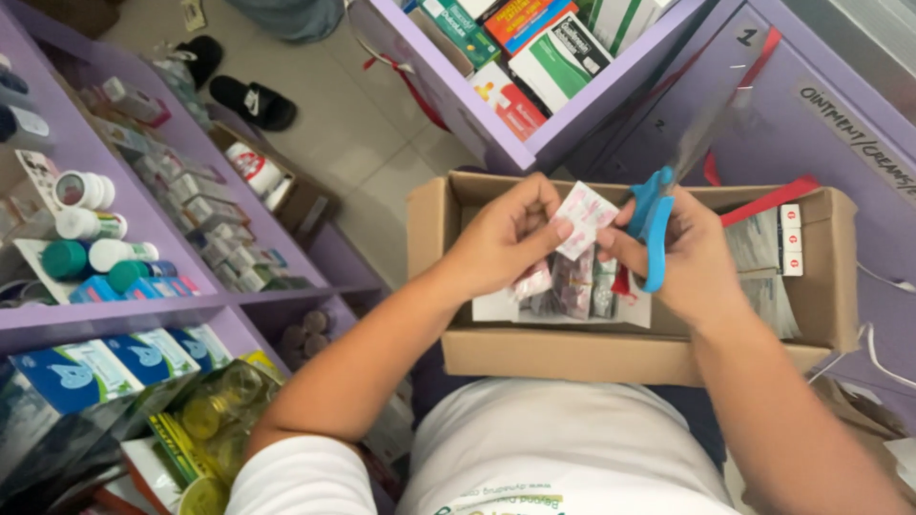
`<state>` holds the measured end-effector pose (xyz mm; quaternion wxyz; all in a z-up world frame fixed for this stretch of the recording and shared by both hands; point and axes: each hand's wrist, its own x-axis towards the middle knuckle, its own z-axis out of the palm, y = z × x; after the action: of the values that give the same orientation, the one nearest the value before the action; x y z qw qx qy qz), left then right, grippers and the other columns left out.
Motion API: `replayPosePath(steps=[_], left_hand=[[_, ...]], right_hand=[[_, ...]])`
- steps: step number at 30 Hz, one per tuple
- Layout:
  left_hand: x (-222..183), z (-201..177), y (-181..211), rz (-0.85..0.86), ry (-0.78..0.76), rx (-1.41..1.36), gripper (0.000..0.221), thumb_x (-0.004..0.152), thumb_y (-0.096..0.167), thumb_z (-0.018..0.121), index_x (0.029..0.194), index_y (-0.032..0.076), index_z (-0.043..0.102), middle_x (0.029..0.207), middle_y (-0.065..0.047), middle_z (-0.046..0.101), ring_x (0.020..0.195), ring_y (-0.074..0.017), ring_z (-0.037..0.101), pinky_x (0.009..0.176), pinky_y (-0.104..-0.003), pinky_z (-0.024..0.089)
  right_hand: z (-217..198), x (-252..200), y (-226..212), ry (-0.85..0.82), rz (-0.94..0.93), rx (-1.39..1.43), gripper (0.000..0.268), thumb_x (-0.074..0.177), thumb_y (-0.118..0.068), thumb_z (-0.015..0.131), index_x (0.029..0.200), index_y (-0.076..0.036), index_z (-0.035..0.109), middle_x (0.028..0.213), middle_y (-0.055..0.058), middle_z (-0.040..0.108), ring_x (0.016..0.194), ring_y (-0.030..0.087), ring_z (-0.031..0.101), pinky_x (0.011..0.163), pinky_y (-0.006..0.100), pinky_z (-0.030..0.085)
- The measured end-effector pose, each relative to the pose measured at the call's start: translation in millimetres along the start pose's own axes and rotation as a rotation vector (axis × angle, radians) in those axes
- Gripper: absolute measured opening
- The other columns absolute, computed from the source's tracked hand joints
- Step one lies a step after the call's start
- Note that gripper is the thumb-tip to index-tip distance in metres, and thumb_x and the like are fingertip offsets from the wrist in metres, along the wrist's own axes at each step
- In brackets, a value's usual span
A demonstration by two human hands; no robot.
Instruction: The person uses scissors to cut strips of blister-packed medication and places them into a small cardboard box. They then open a drawer, place a separate green and white medicine box inside, and rearrange several other boxed medications within the drawer before closing it.
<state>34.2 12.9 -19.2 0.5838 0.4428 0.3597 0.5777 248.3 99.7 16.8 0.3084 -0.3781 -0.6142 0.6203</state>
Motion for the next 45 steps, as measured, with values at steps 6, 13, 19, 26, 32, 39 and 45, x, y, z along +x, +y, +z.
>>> replayPosePath(steps=[6,13,19,26,32,39,45], left_hand=[[2,-3,7,-0.004,0.100,0.074,0.012,0.106,0.008,0.058,0.109,0.008,0.046,0.087,0.003,0.056,0.065,0.0007,0.047,0.052,-0.018,0.038],[4,-5,2,0.240,0.171,-0.053,0.024,0.104,-0.002,0.053,0.119,0.012,0.041,0.108,0.000,0.056,0.096,-0.0012,0.055,0.081,-0.019,0.046],[-5,-1,14,0.300,0.162,0.324,0.028,0.111,-0.002,0.049,0.138,0.004,0.052,0.120,-0.006,0.061,0.115,-0.0079,0.058,0.101,-0.022,0.048],[-7,4,24,0.253,0.169,0.229,0.037,0.109,-0.002,0.049,0.145,0.004,0.048,0.139,-0.006,0.050,0.107,-0.0085,0.060,0.084,-0.023,0.056],[-11,8,32,0.287,0.110,0.344,0.041,0.107,-0.004,0.047,0.147,0.004,0.048,0.147,-0.008,0.044,0.115,-0.0100,0.057,0.085,-0.024,0.058],[-12,12,30,0.285,0.036,0.422,0.039,0.107,-0.004,0.049,0.145,0.006,0.050,0.146,-0.010,0.046,0.106,-0.0121,0.060,0.089,-0.026,0.056],[-12,14,31,0.389,0.040,0.573,0.041,0.104,-0.005,0.052,0.144,0.006,0.050,0.138,-0.013,0.050,0.124,-0.0228,0.058,0.107,-0.030,0.048]], right_hand=[[-36,-6,-12,-0.209,0.006,-0.248,0.029,0.082,-0.010,0.085,0.103,-0.003,0.066,0.089,0.004,0.070,0.080,0.011,0.065,0.068,0.024,0.052],[-60,-16,-26,-0.448,0.342,-0.548,0.041,0.075,-0.020,0.087,0.107,-0.005,0.066,0.088,0.009,0.073,0.074,0.019,0.076,0.059,0.040,0.062],[-51,-22,-47,-0.536,0.373,-0.837,0.041,0.074,-0.036,0.090,0.097,-0.005,0.074,0.076,0.009,0.076,0.066,0.019,0.073,0.060,0.035,0.063],[-61,-9,-44,-0.595,0.440,-0.949,0.044,0.075,-0.041,0.089,0.095,-0.005,0.073,0.075,0.009,0.076,0.066,0.019,0.073,0.062,0.035,0.061],[-50,-1,-58,-0.672,0.461,-0.985,0.041,0.077,-0.040,0.089,0.095,-0.005,0.075,0.074,0.008,0.076,0.060,0.019,0.073,0.060,0.035,0.059],[-38,1,-68,-0.620,0.607,-0.899,0.038,0.080,-0.035,0.088,0.093,-0.002,0.075,0.070,0.010,0.074,0.058,0.019,0.067,0.055,0.036,0.060],[-35,3,-68,-0.601,0.573,-0.949,0.039,0.078,-0.036,0.089,0.094,-0.003,0.077,0.069,0.009,0.074,0.058,0.018,0.070,0.059,0.036,0.057]])
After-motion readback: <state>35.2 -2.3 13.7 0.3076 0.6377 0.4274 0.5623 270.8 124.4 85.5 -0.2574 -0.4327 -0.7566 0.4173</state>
